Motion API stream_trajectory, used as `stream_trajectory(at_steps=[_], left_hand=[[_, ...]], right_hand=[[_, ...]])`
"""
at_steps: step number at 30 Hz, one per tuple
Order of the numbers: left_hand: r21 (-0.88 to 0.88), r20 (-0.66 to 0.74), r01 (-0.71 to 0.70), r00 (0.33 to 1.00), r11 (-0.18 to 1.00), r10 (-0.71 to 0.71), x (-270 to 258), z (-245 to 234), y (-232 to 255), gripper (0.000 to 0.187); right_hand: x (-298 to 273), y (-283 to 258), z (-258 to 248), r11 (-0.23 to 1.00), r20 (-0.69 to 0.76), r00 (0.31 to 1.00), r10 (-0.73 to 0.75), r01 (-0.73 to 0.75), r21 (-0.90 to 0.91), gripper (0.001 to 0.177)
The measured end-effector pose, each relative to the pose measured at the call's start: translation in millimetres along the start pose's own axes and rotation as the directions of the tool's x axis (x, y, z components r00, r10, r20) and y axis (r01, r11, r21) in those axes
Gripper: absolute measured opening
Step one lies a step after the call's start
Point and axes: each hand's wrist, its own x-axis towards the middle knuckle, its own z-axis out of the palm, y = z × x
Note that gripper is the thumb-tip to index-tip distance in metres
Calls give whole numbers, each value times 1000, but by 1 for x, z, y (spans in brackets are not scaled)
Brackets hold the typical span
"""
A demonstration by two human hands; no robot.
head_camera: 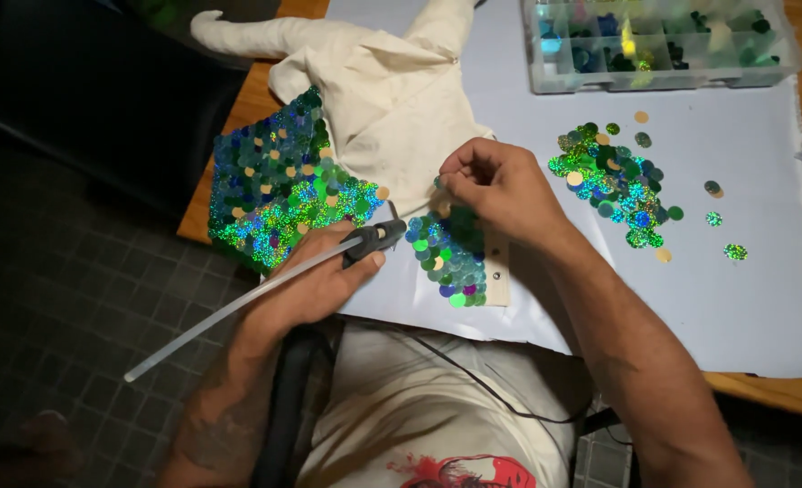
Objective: Applying sequins to a white fabric item using a hot glue gun
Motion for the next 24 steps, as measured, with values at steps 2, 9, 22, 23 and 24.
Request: stream_trajectory(at_steps=[2,9,22,23,24], left_hand=[[7,0,12,1000,1000,-12,1,0,4,34],[56,28,107,994,993,-108,-6,-5,18,34],[-513,-451,-429,872,743,191,3,39,-66,23],[-522,-464,-430,868,736,178,6,43,-71,26],[-531,-471,-431,866,730,168,9,47,-75,29]], right_hand=[[0,-1,-1,1000,-2,1000,-1,1,-8,9],[-10,-21,9,999,32,998,50,-49,-20,9],[2,-2,28,950,216,975,-52,115,-290,8],[3,-10,30,928,230,972,-43,124,-350,8],[4,-18,32,904,237,971,-33,130,-408,8]])
